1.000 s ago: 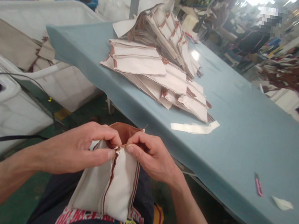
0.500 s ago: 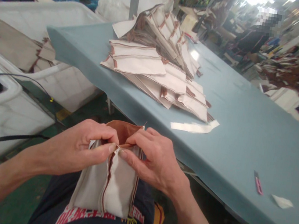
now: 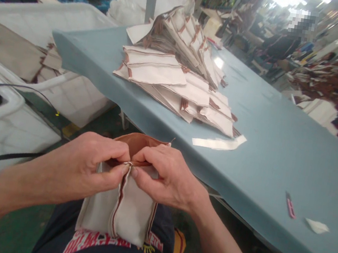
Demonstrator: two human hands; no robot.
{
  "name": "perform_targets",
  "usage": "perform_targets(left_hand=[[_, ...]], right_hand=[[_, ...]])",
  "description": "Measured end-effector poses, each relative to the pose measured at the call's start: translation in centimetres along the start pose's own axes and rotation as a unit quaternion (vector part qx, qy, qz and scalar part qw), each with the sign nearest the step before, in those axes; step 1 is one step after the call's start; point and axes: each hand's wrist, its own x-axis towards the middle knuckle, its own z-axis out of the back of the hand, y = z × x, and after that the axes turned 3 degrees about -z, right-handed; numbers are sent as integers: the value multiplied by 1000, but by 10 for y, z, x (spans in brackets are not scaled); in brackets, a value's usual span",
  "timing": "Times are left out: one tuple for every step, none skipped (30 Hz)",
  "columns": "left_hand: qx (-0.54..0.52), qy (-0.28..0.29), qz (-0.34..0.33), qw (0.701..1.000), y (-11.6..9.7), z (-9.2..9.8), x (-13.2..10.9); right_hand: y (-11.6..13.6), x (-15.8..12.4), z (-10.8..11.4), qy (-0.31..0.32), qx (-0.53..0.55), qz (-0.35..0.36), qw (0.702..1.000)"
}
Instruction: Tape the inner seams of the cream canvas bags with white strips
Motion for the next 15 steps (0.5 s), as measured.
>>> perform_targets(left_hand=[[0,-20,-4,1000,0,-2,0],[-4,-36,-6,999,-1,-3,1],[-8,-44,1,999,-1,-4,1],[-17,-45,9,999,-2,-5,1],[-27,-39,19,999,-2,-4,1],[-37,-29,29,998,-2,-3,1],[-47,-16,37,998,-2,-1,0],[-58,-1,42,997,-2,1,-1],[-70,14,45,996,-2,4,-3],[-83,27,46,995,-2,6,-4],[-98,39,46,993,-2,9,-5],[-111,45,45,992,-1,11,-6],[-122,50,45,990,-1,12,-7],[-129,54,46,989,0,12,-8],[-127,54,50,989,1,12,-8]], right_hand=[[1,2,1,1,5,-1,1000],[2,4,1,4,17,-3,1000],[3,6,1,9,32,-8,999],[3,7,1,13,48,-16,999],[3,9,1,18,64,-27,997],[2,10,0,23,80,-38,996],[2,11,-1,29,98,-47,994],[1,12,-2,38,118,-55,991],[0,12,-4,47,140,-59,987],[-1,12,-4,56,161,-61,984],[-1,12,-5,62,176,-61,980],[0,11,-5,64,185,-61,979],[1,10,-6,62,186,-61,979],[2,10,-6,57,181,-61,980],[4,9,-5,52,170,-62,982]])
